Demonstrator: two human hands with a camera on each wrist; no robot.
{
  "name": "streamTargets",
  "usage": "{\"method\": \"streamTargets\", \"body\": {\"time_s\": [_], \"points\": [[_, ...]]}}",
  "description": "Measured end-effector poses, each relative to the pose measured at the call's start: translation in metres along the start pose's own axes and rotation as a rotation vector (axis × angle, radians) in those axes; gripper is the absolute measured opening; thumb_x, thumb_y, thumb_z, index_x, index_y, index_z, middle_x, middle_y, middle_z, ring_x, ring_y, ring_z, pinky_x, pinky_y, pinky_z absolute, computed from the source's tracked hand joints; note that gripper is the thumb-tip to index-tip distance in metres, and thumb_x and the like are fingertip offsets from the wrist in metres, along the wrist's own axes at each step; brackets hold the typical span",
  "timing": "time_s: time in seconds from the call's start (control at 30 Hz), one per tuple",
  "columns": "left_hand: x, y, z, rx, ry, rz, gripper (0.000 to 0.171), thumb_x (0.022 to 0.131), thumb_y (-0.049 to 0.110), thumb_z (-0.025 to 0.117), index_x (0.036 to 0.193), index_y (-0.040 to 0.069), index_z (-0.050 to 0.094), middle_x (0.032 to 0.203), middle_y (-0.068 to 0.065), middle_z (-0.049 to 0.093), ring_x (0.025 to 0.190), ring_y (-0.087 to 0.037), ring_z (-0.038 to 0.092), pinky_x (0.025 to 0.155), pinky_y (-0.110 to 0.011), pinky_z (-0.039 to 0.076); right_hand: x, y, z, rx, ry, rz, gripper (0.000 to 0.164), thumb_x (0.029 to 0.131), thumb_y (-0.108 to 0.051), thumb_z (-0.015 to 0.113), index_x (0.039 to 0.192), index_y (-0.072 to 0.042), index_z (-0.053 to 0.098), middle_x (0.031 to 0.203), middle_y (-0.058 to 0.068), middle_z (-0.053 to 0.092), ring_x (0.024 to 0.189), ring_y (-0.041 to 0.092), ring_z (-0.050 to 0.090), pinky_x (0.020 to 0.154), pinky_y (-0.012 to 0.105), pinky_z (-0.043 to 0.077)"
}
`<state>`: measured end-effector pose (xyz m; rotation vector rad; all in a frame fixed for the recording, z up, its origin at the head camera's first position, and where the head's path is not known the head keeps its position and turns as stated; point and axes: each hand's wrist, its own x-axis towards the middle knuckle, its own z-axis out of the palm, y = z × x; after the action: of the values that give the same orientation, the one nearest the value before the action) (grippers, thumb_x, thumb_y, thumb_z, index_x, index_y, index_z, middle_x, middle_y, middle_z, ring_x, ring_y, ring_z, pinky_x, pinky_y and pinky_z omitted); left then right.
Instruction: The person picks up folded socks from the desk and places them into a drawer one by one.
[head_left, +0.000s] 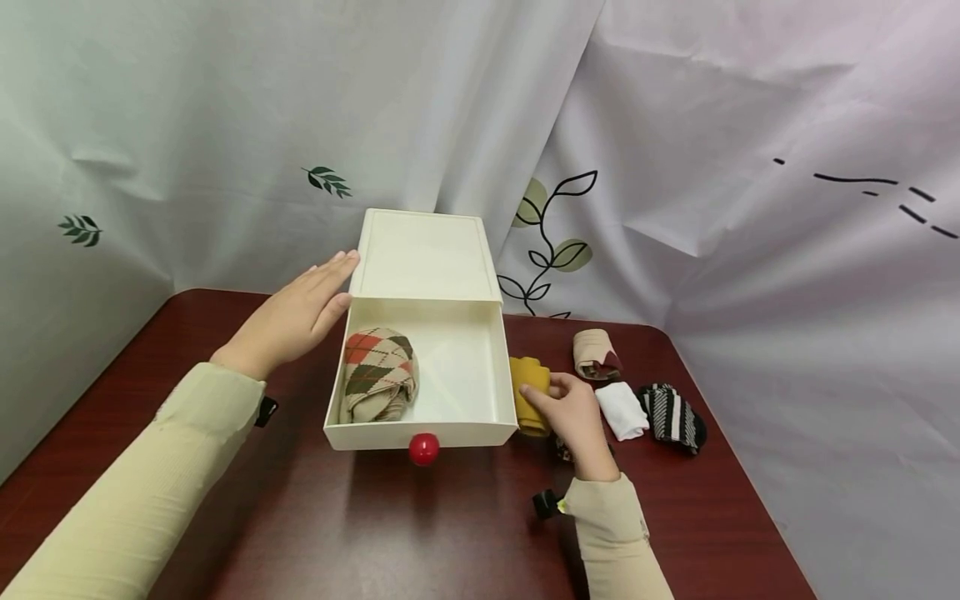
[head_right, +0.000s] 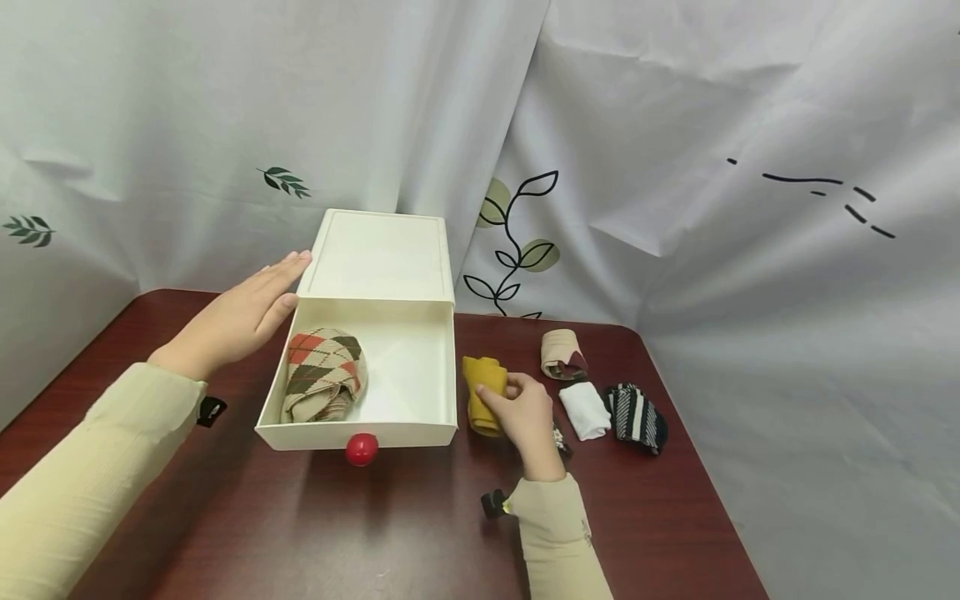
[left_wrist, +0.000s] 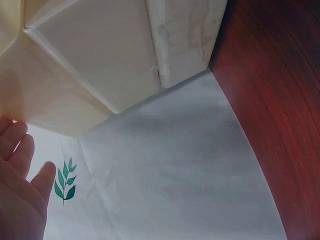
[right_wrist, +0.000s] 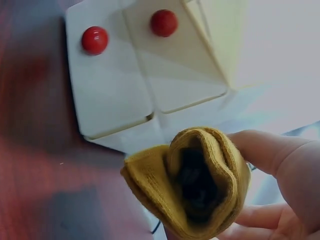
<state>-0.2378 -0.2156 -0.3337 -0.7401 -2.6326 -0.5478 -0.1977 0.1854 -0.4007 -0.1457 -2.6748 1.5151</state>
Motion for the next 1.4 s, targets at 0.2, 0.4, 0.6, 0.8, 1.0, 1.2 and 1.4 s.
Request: {"method": "streamTargets", "body": {"time_s": [0.2,0.4,0.6,0.8,1.0,1.2,1.4], "points": [[0.0,0.001,-0.001,-0.001,0.002,-0.001,0.059,0.11,0.031,0.042,0.16,0.003,0.027,0.164,-0.015,0.03,0.152,-0.032,0.026,0.125,-0.049,0.019,-0.001,-0.012,-0.011,0.119,0.012,0.032,0.051,0.088,-0.026,0.079,0.125,0.006,0.065,0.106,0.02,0.073,0.082,0.015,0.068,0.069,0.023,0.056],[-0.001,0.001,-0.001,-0.002,0.005,0.0,0.059,0.11,0.03,0.043,0.16,0.002,0.027,0.164,-0.015,0.03,0.152,-0.032,0.026,0.125,-0.047,0.018,-0.004,-0.023,-0.022,0.192,0.022,0.033,0.048,0.091,-0.025,0.076,0.127,0.006,0.064,0.105,0.018,0.072,0.076,0.009,0.065,0.064,0.019,0.054],[0.002,0.003,0.001,0.0,-0.007,0.019,0.06,0.11,0.031,0.042,0.16,0.002,0.026,0.164,-0.017,0.029,0.152,-0.034,0.026,0.125,-0.049,0.018,-0.012,-0.038,-0.04,0.211,0.06,0.021,0.046,0.092,-0.028,0.077,0.126,0.002,0.066,0.106,0.017,0.074,0.077,0.008,0.067,0.067,0.02,0.056],[0.003,0.005,0.0,0.025,-0.011,0.021,0.06,0.11,0.03,0.042,0.16,0.001,0.026,0.163,-0.019,0.03,0.151,-0.034,0.027,0.124,-0.05,0.019,-0.019,-0.055,-0.052,0.306,0.08,-0.03,0.041,0.093,-0.029,0.076,0.122,-0.001,0.067,0.096,0.008,0.075,0.076,0.013,0.071,0.066,0.027,0.061],[0.002,0.006,-0.003,0.045,-0.024,0.013,0.06,0.11,0.03,0.041,0.16,0.001,0.025,0.163,-0.019,0.03,0.151,-0.034,0.026,0.125,-0.05,0.018,-0.025,-0.072,-0.055,0.463,0.044,-0.068,0.043,0.093,-0.029,0.076,0.126,-0.004,0.065,0.096,0.007,0.073,0.075,0.02,0.071,0.061,0.03,0.061],[0.0,0.006,-0.005,0.056,-0.036,0.004,0.06,0.11,0.03,0.041,0.16,0.002,0.025,0.163,-0.018,0.029,0.152,-0.034,0.026,0.126,-0.049,0.016,-0.029,-0.089,-0.054,0.456,0.044,-0.149,0.04,0.093,-0.028,0.076,0.124,-0.004,0.066,0.095,0.007,0.074,0.075,0.019,0.07,0.062,0.028,0.061],[0.0,0.005,-0.005,0.062,-0.039,0.001,0.059,0.11,0.029,0.04,0.16,0.001,0.025,0.163,-0.019,0.029,0.152,-0.034,0.026,0.125,-0.049,0.016,-0.031,-0.108,-0.048,0.462,-0.021,-0.205,0.04,0.096,-0.024,0.073,0.127,-0.002,0.064,0.101,0.008,0.074,0.085,0.019,0.072,0.074,0.032,0.063]]}}
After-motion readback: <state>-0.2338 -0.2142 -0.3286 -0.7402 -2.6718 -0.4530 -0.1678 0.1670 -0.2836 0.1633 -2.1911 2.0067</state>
